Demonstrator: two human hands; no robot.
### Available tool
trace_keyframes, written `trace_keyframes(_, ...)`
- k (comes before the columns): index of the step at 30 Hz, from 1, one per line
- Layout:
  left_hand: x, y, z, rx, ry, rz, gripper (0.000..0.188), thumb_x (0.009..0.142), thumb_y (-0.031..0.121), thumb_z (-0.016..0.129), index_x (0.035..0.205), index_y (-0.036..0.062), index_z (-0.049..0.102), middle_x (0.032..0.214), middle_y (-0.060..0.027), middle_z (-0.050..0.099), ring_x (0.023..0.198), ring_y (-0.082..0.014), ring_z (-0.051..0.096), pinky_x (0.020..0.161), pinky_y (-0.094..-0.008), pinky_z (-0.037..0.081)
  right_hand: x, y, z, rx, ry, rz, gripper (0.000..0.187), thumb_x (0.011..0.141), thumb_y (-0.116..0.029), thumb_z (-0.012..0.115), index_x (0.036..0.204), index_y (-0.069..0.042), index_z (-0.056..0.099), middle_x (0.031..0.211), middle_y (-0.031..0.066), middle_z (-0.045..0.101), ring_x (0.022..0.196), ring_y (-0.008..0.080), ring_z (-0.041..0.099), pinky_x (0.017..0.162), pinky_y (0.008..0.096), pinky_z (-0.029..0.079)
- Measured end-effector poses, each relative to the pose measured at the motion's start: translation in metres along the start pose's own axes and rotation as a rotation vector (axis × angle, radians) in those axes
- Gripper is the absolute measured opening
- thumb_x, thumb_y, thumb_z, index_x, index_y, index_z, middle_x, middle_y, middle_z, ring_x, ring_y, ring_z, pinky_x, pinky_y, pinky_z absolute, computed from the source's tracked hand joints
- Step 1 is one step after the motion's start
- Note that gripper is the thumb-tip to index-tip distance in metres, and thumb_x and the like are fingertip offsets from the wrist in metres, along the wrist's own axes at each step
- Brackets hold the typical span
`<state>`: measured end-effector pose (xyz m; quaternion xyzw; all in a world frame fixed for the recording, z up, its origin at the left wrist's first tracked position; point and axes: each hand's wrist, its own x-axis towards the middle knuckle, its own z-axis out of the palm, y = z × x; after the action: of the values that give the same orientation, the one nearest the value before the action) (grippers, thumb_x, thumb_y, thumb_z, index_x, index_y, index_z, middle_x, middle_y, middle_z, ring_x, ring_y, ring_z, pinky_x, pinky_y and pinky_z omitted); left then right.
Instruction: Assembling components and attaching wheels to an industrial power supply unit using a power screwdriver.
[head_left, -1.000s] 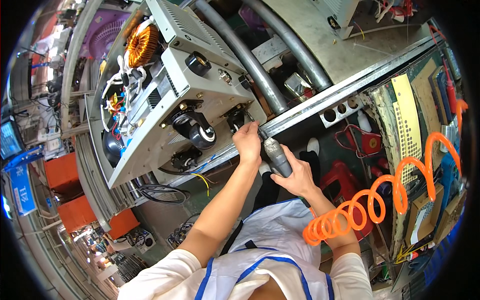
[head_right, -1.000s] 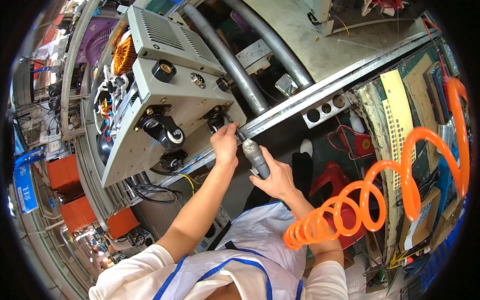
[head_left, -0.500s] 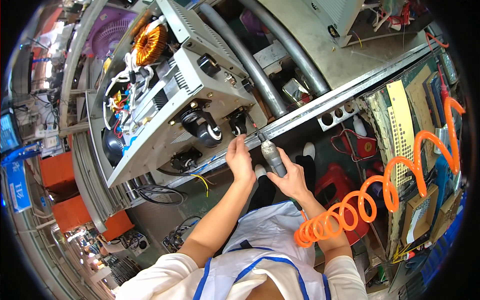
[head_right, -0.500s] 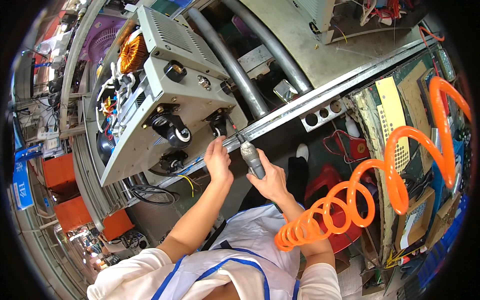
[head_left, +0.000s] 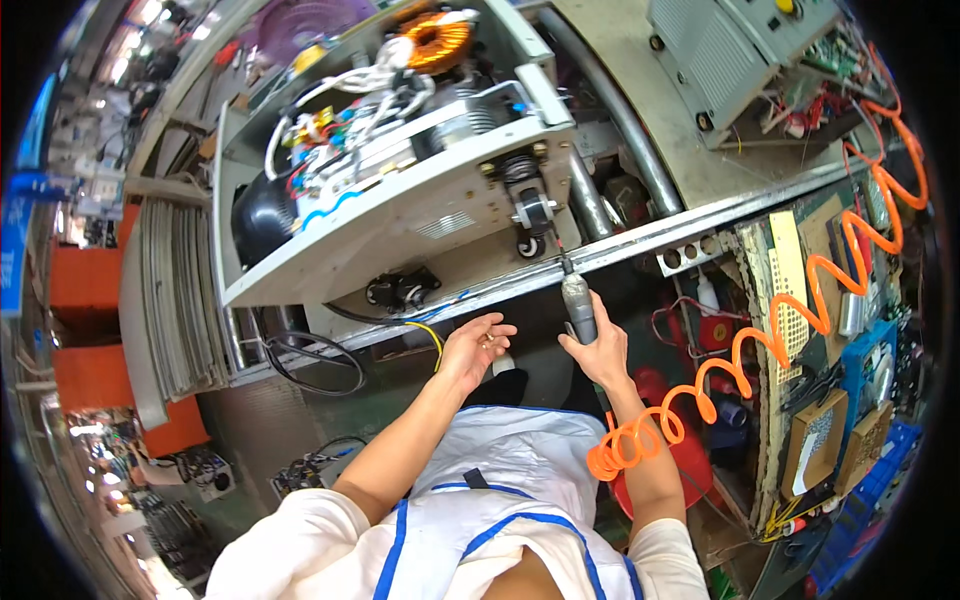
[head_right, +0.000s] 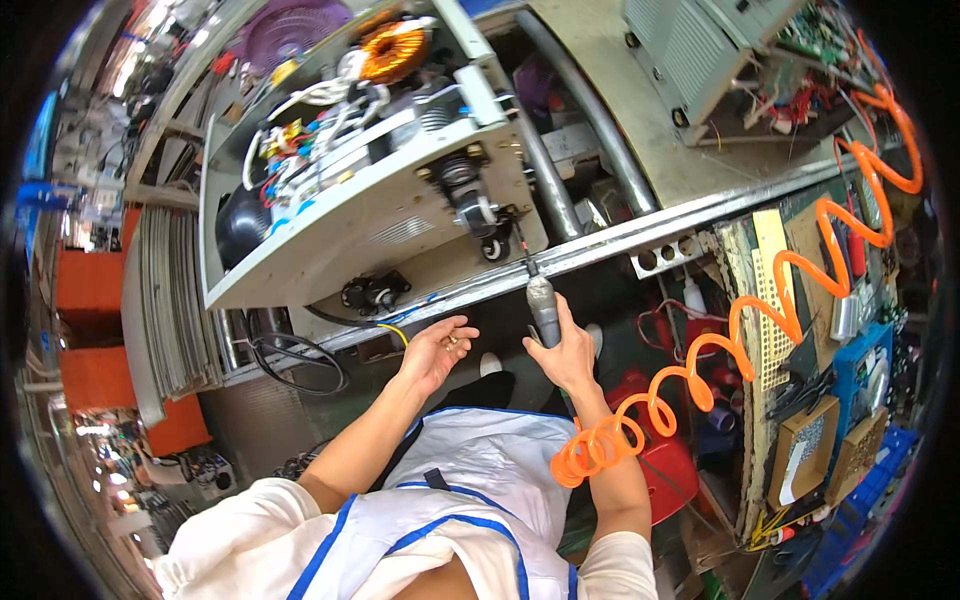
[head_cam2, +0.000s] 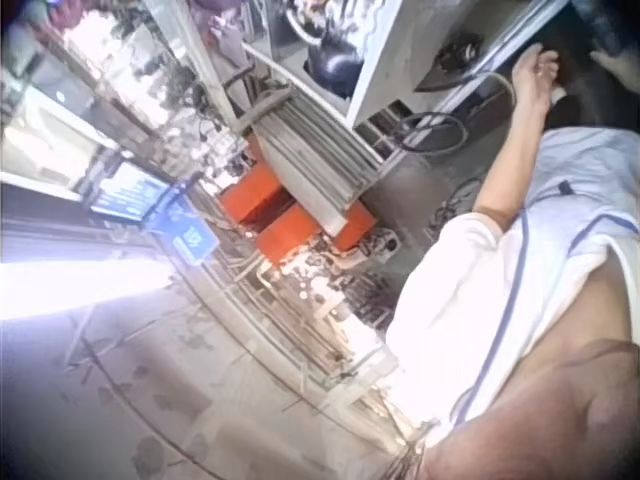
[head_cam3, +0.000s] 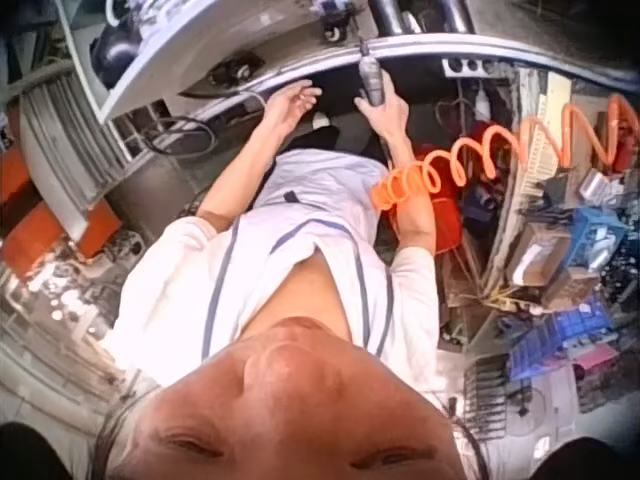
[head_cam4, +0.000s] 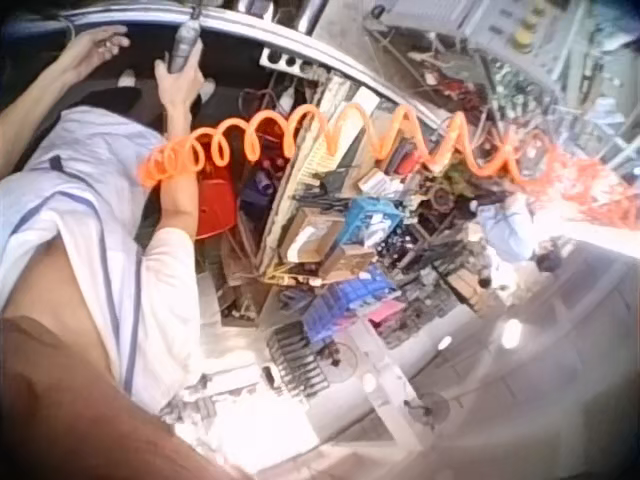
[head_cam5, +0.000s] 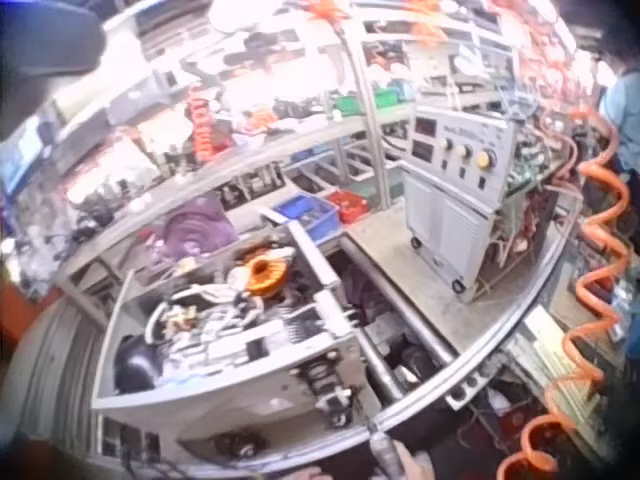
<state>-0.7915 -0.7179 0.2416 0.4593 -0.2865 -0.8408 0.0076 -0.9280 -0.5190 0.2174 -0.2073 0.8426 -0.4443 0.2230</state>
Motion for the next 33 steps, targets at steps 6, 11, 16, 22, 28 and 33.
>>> trace_keyframes(6,-0.023,0.019,-0.051,0.011,-0.149,0.002,0.027,0.099,0.029,0.054,0.100,0.0022,0.061,0.077,-0.0066,0.064,0.059,-0.0110,0.054,0.051,-0.0217,0.041,-0.078,-0.034,0.007,0.256,-0.058,0.118,0.076,0.066,-0.017,0.080,0.134,-0.004,0.049,0.098,0.0124,0.069,0.090,0.0221,0.066,0.083,0.0366,0.051)
trace_keyframes(11,-0.042,0.035,-0.079,-0.090,-0.220,-0.065,0.030,0.100,0.035,0.051,0.098,0.0063,0.060,0.066,0.0056,0.044,0.054,-0.0060,0.035,0.048,-0.0206,0.028,-0.161,-0.109,0.017,0.365,-0.381,0.095,0.088,0.067,-0.018,0.083,0.139,0.007,0.041,0.121,0.0133,0.061,0.110,0.0163,0.056,0.098,0.0298,0.041)
trace_keyframes(16,-0.073,0.048,-0.082,-0.278,-0.327,-0.056,0.030,0.101,0.034,0.048,0.096,0.0059,0.058,0.067,0.0044,0.041,0.054,-0.0070,0.033,0.048,-0.0215,0.028,-0.188,-0.157,0.025,0.251,-0.498,0.164,0.084,0.067,-0.016,0.081,0.140,0.004,0.043,0.116,0.0089,0.061,0.101,0.0140,0.056,0.092,0.0275,0.044)
trace_keyframes(22,-0.104,0.044,-0.097,-0.268,-0.365,0.042,0.027,0.101,0.029,0.050,0.092,0.0045,0.059,0.068,0.0023,0.045,0.054,-0.0075,0.038,0.050,-0.0212,0.035,-0.208,-0.168,0.022,0.273,-0.531,0.131,0.084,0.068,-0.016,0.081,0.140,0.004,0.043,0.115,0.0087,0.061,0.101,0.0140,0.056,0.093,0.0279,0.043)
trace_keyframes(28,-0.130,0.034,-0.108,-0.329,-0.412,0.084,0.027,0.101,0.027,0.051,0.093,0.0029,0.059,0.068,0.0010,0.045,0.055,-0.0087,0.040,0.050,-0.0219,0.035,-0.227,-0.171,0.018,0.344,-0.568,0.169,0.082,0.069,-0.021,0.082,0.139,0.001,0.045,0.118,0.0096,0.060,0.107,0.0153,0.055,0.097,0.0292,0.041)
trace_keyframes(33,-0.148,0.031,-0.113,-0.193,-0.321,0.158,0.024,0.100,0.023,0.052,0.093,0.0010,0.061,0.065,0.0025,0.045,0.053,-0.0062,0.037,0.047,-0.0204,0.030,-0.235,-0.183,0.018,0.212,-0.585,0.141,0.082,0.068,-0.023,0.081,0.137,0.002,0.045,0.110,0.0130,0.065,0.100,0.0172,0.061,0.092,0.0300,0.045)
